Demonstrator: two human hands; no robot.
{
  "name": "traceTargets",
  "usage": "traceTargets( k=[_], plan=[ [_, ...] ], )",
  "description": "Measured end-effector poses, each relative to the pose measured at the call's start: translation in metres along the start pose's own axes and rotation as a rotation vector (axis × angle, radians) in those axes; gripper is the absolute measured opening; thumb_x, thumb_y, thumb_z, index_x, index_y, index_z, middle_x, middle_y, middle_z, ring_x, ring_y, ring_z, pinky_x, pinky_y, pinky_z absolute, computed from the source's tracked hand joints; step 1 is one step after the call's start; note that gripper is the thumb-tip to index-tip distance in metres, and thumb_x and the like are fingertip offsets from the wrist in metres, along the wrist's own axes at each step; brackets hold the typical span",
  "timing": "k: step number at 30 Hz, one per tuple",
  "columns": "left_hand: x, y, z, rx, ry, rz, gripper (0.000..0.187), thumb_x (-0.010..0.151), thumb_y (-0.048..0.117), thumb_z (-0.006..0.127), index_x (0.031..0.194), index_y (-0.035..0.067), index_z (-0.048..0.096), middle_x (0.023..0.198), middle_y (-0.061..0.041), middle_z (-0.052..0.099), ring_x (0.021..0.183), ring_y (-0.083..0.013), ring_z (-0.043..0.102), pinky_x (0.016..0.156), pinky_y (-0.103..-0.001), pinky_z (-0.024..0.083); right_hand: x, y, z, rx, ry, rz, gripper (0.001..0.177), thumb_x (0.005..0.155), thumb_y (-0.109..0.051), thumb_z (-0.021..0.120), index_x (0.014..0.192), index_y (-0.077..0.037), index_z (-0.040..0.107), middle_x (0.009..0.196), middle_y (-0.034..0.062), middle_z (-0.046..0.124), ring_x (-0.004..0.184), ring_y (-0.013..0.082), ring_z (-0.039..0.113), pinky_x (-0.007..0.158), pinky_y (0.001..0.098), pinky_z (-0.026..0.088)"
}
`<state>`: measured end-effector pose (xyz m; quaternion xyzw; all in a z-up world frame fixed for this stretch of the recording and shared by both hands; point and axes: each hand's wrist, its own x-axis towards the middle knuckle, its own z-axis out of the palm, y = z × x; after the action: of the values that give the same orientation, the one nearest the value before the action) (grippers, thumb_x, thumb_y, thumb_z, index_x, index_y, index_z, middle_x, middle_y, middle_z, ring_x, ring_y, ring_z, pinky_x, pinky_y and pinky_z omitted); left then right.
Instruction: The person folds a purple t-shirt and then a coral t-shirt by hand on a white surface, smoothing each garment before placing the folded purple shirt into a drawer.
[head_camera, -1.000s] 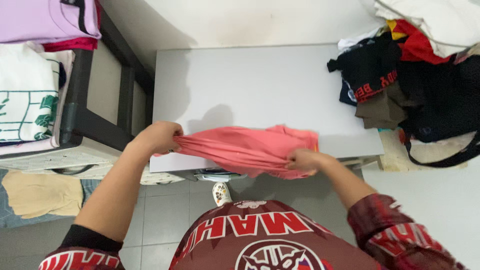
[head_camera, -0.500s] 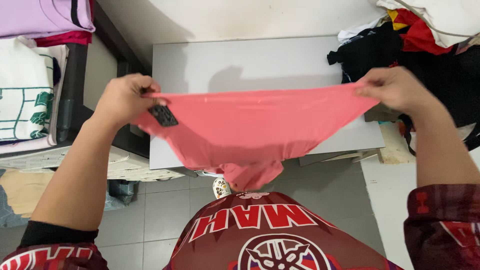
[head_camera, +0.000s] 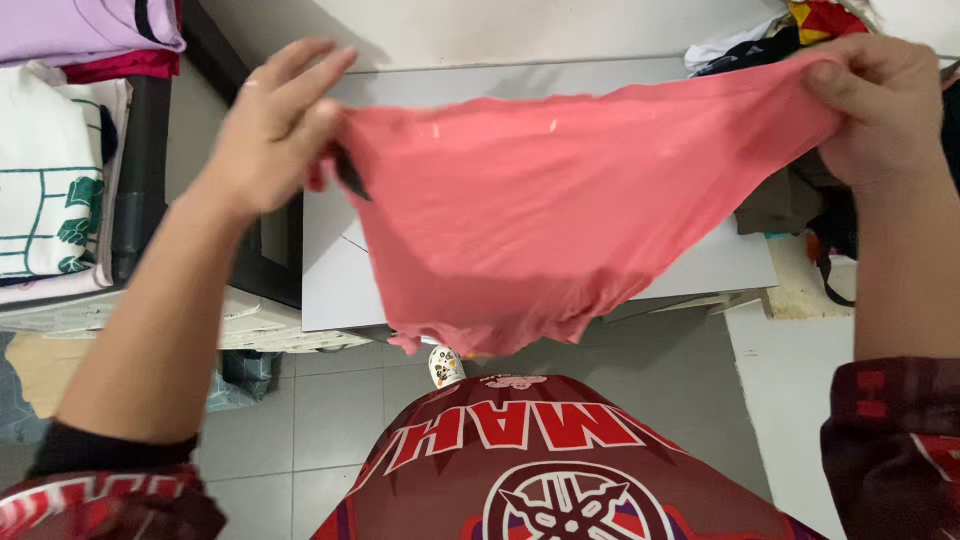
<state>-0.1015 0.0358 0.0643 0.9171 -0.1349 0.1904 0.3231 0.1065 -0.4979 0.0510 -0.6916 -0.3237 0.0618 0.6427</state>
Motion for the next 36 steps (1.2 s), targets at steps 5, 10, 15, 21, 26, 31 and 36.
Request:
traceTargets(
  k=[5,10,15,21,26,31,36],
  plan=[
    [0.048,0.066,0.081,-0.403,-0.186,0.122,0.073,0.093,0.015,0.081,0.156,0.011,0.043,0.152,-0.011,0.060,0.134,-0.0254,0.060,0.116,-0.039,0.049,0.028,-0.042,0.100,-0.452,-0.129,0.048,0.019,0.091,-0.011,0.082,0.100,0.005,0.077,0.082,0.0084,0.069,0.072,0.0119,0.062,0.067,0.0310,0.049],
    [0.056,0.088,0.162,-0.737,-0.705,-0.165,0.079,0.080,0.032,0.077,0.149,0.007,0.047,0.139,-0.012,0.067,0.127,-0.0221,0.064,0.109,-0.034,0.050,0.058,-0.085,0.131,-0.643,-0.476,-0.301,0.013,0.092,-0.008,0.079,0.102,0.000,0.079,0.095,0.0082,0.075,0.082,0.0144,0.070,0.073,0.0309,0.055],
    [-0.018,0.022,0.185,-0.334,-1.258,-0.458,0.099,0.072,0.043,0.078,0.157,0.021,0.032,0.127,-0.018,0.077,0.113,-0.0349,0.079,0.108,-0.042,0.053,0.067,-0.071,0.081,-0.707,-0.436,-0.190,0.014,0.090,-0.011,0.079,0.101,-0.002,0.079,0.092,0.0097,0.076,0.079,0.0149,0.071,0.073,0.0314,0.057],
    [-0.047,-0.054,0.135,0.407,-1.057,-0.382,0.055,0.081,0.065,0.061,0.121,0.030,0.076,0.136,0.000,0.066,0.137,-0.0248,0.051,0.120,-0.066,0.015,0.029,-0.020,-0.022,-0.962,-0.312,0.066,0.016,0.088,-0.015,0.080,0.098,-0.004,0.080,0.088,0.0115,0.077,0.075,0.0155,0.073,0.074,0.0319,0.059],
    [-0.009,-0.076,0.041,0.823,-0.825,-0.419,0.067,0.082,0.072,0.065,0.132,0.028,0.072,0.134,-0.005,0.069,0.137,-0.0264,0.052,0.116,-0.066,0.017,0.006,0.019,-0.089,-1.144,-0.314,0.160,0.017,0.085,-0.018,0.080,0.097,-0.005,0.081,0.085,0.0130,0.077,0.072,0.0160,0.074,0.074,0.0324,0.060],
    [0.015,-0.043,-0.036,0.939,-0.380,-0.155,0.043,0.095,0.052,0.070,0.122,0.018,0.077,0.108,-0.010,0.075,0.127,-0.0312,0.061,0.111,-0.064,0.030,-0.002,0.023,-0.105,-1.070,-0.410,0.021,0.017,0.082,-0.020,0.077,0.093,-0.007,0.080,0.084,0.0130,0.077,0.072,0.0137,0.074,0.075,0.0315,0.061],
    [0.040,0.006,-0.059,0.315,-0.154,-0.105,0.032,0.095,0.025,0.073,0.117,0.003,0.067,0.102,-0.011,0.071,0.095,-0.0249,0.069,0.094,-0.045,0.049,0.020,0.017,-0.099,-1.620,-0.335,0.256,0.016,0.094,-0.017,0.076,0.104,-0.005,0.080,0.084,0.0158,0.077,0.060,0.0226,0.074,0.062,0.0360,0.059]
  ],
)
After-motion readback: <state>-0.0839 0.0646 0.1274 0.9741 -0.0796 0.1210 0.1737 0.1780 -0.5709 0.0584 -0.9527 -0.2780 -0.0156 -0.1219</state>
